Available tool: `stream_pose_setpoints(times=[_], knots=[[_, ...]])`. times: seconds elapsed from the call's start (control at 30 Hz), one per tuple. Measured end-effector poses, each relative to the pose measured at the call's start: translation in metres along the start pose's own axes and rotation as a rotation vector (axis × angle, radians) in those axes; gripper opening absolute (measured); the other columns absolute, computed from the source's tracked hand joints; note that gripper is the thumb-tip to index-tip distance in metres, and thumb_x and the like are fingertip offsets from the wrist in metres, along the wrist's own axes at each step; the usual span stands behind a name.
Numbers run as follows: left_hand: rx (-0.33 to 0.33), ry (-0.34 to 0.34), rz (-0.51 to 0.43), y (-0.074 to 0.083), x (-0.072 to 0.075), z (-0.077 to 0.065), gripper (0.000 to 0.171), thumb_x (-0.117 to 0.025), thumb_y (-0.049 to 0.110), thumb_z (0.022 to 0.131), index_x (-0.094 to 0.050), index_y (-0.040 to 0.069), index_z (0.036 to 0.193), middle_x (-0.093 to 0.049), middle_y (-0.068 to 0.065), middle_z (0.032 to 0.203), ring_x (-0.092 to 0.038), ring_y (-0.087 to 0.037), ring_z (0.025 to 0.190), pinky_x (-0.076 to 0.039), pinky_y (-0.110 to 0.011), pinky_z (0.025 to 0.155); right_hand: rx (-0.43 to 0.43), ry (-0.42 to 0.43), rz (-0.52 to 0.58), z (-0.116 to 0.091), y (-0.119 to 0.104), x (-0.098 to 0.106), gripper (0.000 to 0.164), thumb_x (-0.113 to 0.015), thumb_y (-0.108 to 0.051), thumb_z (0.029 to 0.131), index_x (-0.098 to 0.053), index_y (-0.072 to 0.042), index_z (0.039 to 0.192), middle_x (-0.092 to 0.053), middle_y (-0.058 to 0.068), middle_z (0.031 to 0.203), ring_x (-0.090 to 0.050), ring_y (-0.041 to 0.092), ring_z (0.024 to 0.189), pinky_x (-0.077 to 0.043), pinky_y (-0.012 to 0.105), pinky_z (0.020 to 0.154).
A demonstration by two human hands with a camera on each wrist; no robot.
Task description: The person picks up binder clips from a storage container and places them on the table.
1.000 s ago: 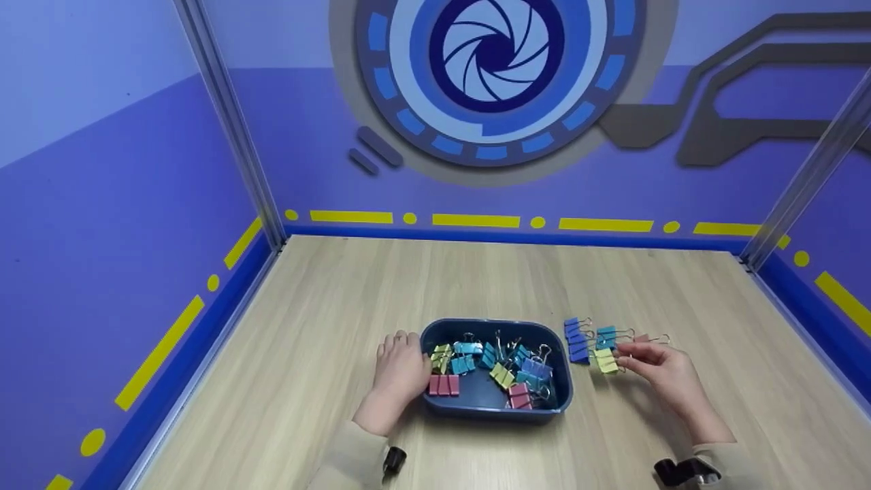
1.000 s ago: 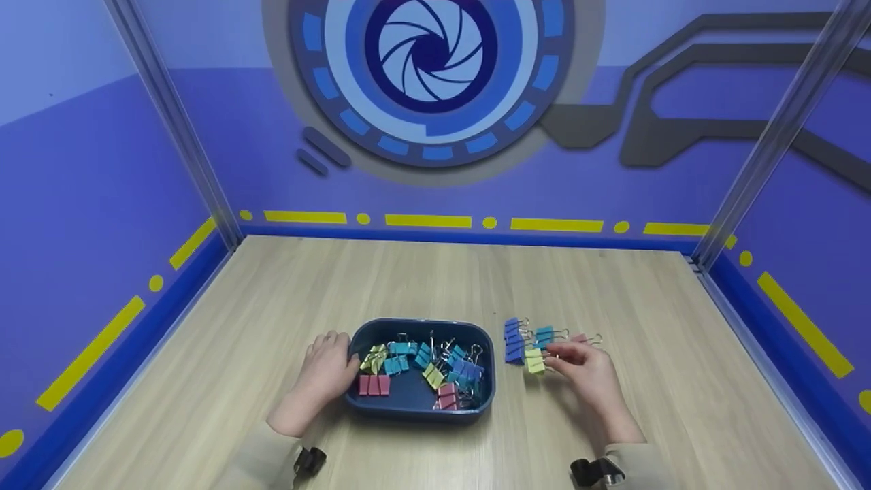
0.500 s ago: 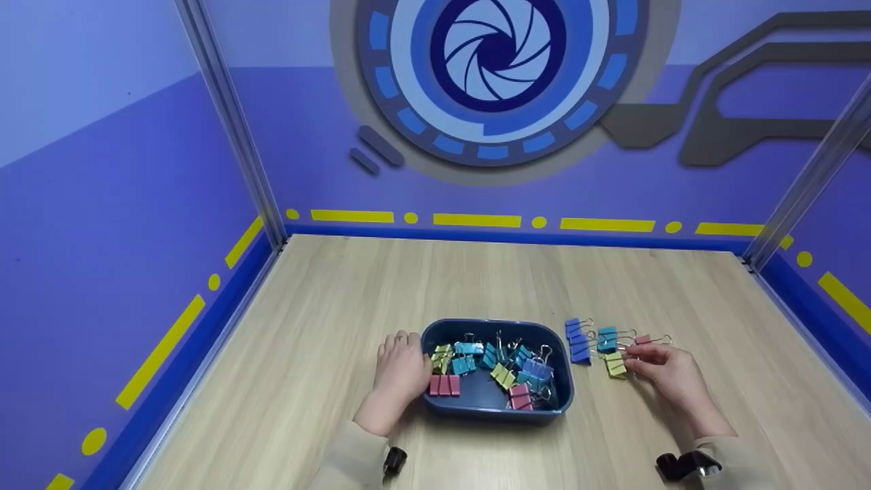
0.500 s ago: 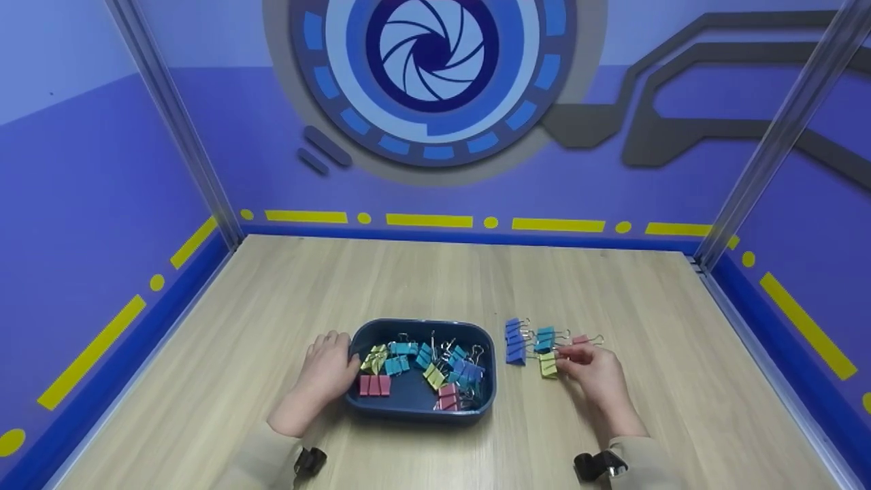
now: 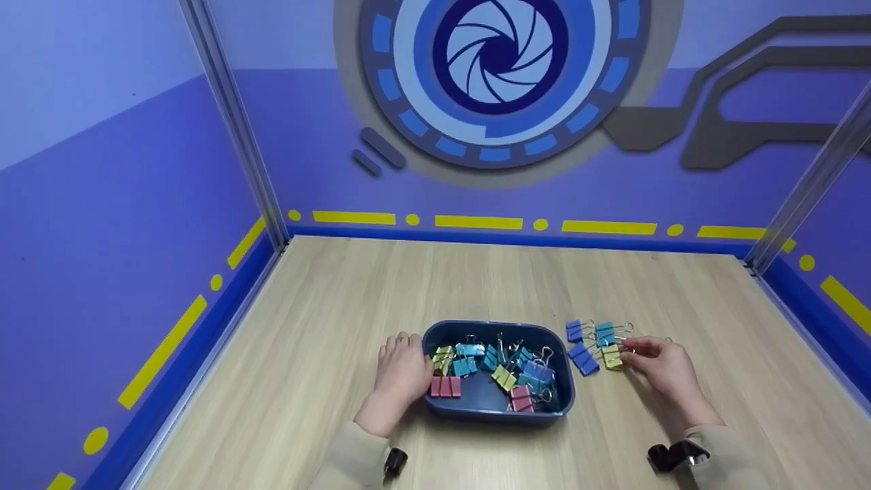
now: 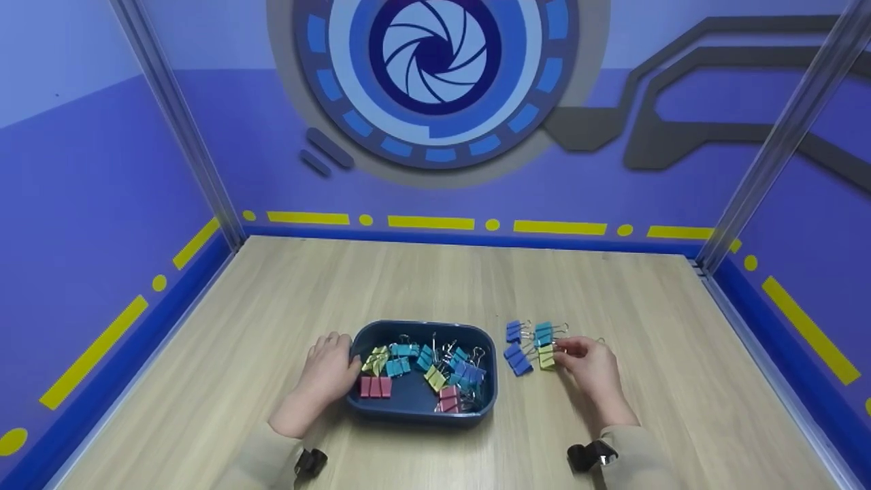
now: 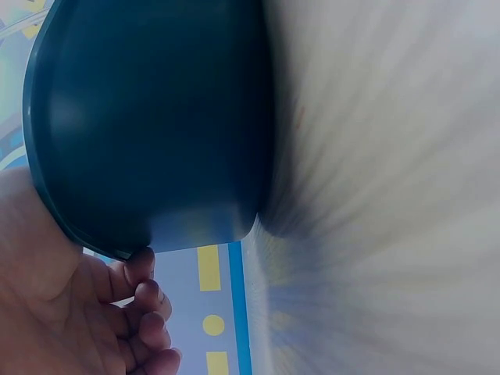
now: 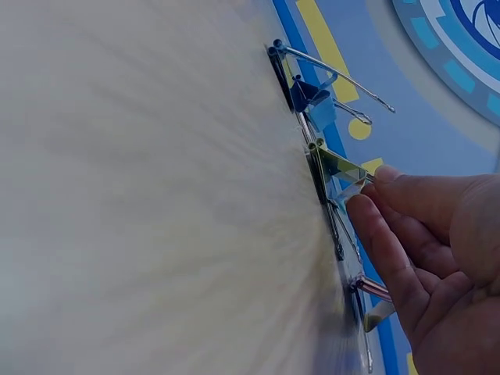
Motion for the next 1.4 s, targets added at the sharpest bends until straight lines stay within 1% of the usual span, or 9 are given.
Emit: stream_pose_setpoints(times=[0.13, 0.37, 0.53, 0.7, 0.8, 0.87, 1.0, 1.13, 1.4], knots=[[-0.010, 0.013, 0.005, 0.000, 0.001, 0.000, 0.026, -0.068, 0.018, 0.090, -0.063, -0.003, 0.104, -0.062, -0.019, 0.101, -0.056, -0.037, 0.099, -0.043, -0.048, 0.085, -0.001, -0.008, 0.010, 0.000, -0.002, -0.001, 0.033, -0.074, -0.010, 0.091, -0.069, 0.007, 0.119, -0.075, 0.018, 0.111, -0.061, -0.010, 0.083, -0.050, 0.014, 0.074], [-0.005, 0.001, 0.003, 0.000, -0.001, 0.000, 0.025, -0.067, 0.018, 0.091, -0.063, -0.003, 0.104, -0.062, -0.019, 0.102, -0.056, -0.037, 0.099, -0.044, -0.049, 0.085, 0.006, -0.006, 0.001, -0.001, -0.005, -0.001, 0.038, -0.074, -0.010, 0.092, -0.066, 0.008, 0.124, -0.071, 0.025, 0.120, -0.059, -0.011, 0.086, -0.051, 0.013, 0.075], [0.003, -0.012, 0.003, -0.001, -0.002, 0.001, 0.028, -0.065, 0.019, 0.092, -0.063, -0.004, 0.108, -0.062, -0.019, 0.103, -0.055, -0.036, 0.101, -0.044, -0.049, 0.088, 0.035, 0.036, -0.052, -0.002, -0.011, 0.005, 0.036, -0.075, -0.014, 0.092, -0.069, 0.005, 0.122, -0.072, 0.023, 0.118, -0.058, -0.014, 0.085, -0.047, 0.010, 0.076], [0.006, -0.014, 0.005, -0.002, -0.002, 0.001, 0.029, -0.065, 0.019, 0.092, -0.063, -0.004, 0.110, -0.062, -0.019, 0.104, -0.055, -0.037, 0.102, -0.043, -0.050, 0.089, 0.015, 0.055, -0.064, -0.005, -0.017, 0.010, 0.038, -0.074, -0.018, 0.094, -0.068, 0.002, 0.125, -0.071, 0.022, 0.121, -0.056, -0.012, 0.088, -0.047, 0.011, 0.077], [0.009, -0.019, 0.002, -0.002, -0.003, 0.001, 0.030, -0.065, 0.020, 0.092, -0.063, -0.004, 0.110, -0.062, -0.020, 0.105, -0.055, -0.037, 0.103, -0.044, -0.050, 0.089, 0.033, 0.083, -0.058, -0.007, -0.025, 0.015, 0.035, -0.073, -0.015, 0.094, -0.069, 0.002, 0.124, -0.071, 0.023, 0.120, -0.056, -0.012, 0.087, -0.049, 0.012, 0.074], [0.012, -0.024, 0.000, -0.002, -0.003, 0.000, 0.030, -0.065, 0.020, 0.093, -0.063, -0.004, 0.110, -0.062, -0.020, 0.105, -0.056, -0.037, 0.103, -0.044, -0.050, 0.089, 0.070, 0.114, -0.068, -0.008, -0.035, 0.018, 0.032, -0.073, -0.013, 0.094, -0.070, 0.002, 0.122, -0.071, 0.023, 0.119, -0.055, -0.015, 0.087, -0.050, 0.011, 0.072], [0.012, -0.022, -0.002, -0.002, -0.003, 0.001, 0.030, -0.065, 0.020, 0.093, -0.063, -0.004, 0.110, -0.062, -0.020, 0.105, -0.056, -0.037, 0.103, -0.044, -0.050, 0.089, 0.136, 0.151, -0.081, -0.011, -0.056, 0.020, 0.029, -0.073, -0.015, 0.094, -0.072, 0.000, 0.120, -0.073, 0.022, 0.117, -0.054, -0.019, 0.088, -0.048, 0.006, 0.074], [0.012, -0.020, -0.004, -0.002, -0.003, 0.001, 0.029, -0.065, 0.020, 0.092, -0.063, -0.004, 0.109, -0.062, -0.020, 0.104, -0.056, -0.037, 0.103, -0.044, -0.049, 0.088, 0.171, 0.140, -0.056, -0.013, -0.075, 0.012, 0.028, -0.073, -0.017, 0.095, -0.073, -0.002, 0.118, -0.074, 0.018, 0.116, -0.056, -0.019, 0.091, -0.045, 0.002, 0.080], [0.010, -0.024, -0.005, -0.001, -0.003, 0.001, 0.029, -0.065, 0.019, 0.093, -0.063, -0.004, 0.109, -0.062, -0.020, 0.104, -0.055, -0.036, 0.102, -0.043, -0.049, 0.087, 0.202, 0.026, -0.019, -0.018, -0.109, -0.022, 0.023, -0.076, -0.019, 0.093, -0.076, -0.007, 0.112, -0.077, 0.013, 0.110, -0.066, -0.007, 0.089, -0.052, 0.013, 0.078]])
Point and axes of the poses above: each hand's wrist, its own z-axis towards the middle knuckle, its own x-axis out of the back of the hand, y = z × x, the point moved 10 cm from there along z, towards the middle knuckle
